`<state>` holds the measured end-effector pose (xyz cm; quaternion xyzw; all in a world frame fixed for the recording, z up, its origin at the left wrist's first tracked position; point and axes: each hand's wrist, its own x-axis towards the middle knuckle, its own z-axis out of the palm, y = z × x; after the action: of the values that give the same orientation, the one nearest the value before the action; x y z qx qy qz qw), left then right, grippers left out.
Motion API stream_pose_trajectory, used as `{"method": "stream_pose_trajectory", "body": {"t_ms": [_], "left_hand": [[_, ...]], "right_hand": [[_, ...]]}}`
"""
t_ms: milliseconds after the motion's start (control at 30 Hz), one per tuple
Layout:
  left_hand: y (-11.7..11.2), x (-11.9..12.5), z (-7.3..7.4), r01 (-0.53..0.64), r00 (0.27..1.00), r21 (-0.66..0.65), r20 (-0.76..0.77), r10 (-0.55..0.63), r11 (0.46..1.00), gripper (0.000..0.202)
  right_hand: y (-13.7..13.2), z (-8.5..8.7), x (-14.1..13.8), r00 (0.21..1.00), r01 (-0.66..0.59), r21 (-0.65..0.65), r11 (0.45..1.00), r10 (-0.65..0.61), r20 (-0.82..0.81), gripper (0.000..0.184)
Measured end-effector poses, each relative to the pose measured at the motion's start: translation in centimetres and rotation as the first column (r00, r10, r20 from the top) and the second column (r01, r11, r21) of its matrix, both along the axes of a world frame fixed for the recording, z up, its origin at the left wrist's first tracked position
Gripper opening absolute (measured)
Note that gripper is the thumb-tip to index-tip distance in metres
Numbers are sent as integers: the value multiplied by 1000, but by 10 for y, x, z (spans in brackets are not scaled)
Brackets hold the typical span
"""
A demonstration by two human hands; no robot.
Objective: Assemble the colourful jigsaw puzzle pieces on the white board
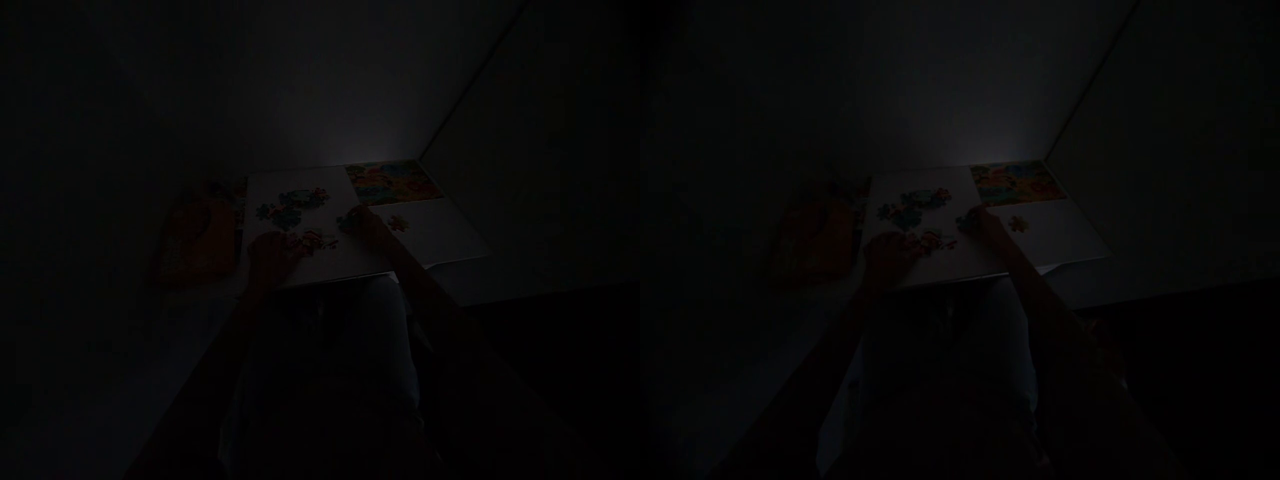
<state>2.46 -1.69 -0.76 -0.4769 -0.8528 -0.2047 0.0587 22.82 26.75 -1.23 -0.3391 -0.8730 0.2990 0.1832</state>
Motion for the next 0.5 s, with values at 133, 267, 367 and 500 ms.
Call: {"method": "stream_pose_trajectory", "body": {"t_ms": [133,267,367,500], "left_hand": [[1,-2,-2,23,1000,-17,14,-23,1000,51],[1,-3,-2,16,1000,11,9,-16,1000,53],[-1,-1,-2,24,999,11,29,-24,1000,55],[2,-5,-2,-13,998,30,69,11,999,56]], "right_hand": [[9,13,33,984,91,141,986,-68,-162,29],[25,17,86,978,208,347,915,-188,-91,33],[29,4,119,964,151,344,927,-214,156,35],[24,-21,138,989,93,384,919,-130,71,54]]}}
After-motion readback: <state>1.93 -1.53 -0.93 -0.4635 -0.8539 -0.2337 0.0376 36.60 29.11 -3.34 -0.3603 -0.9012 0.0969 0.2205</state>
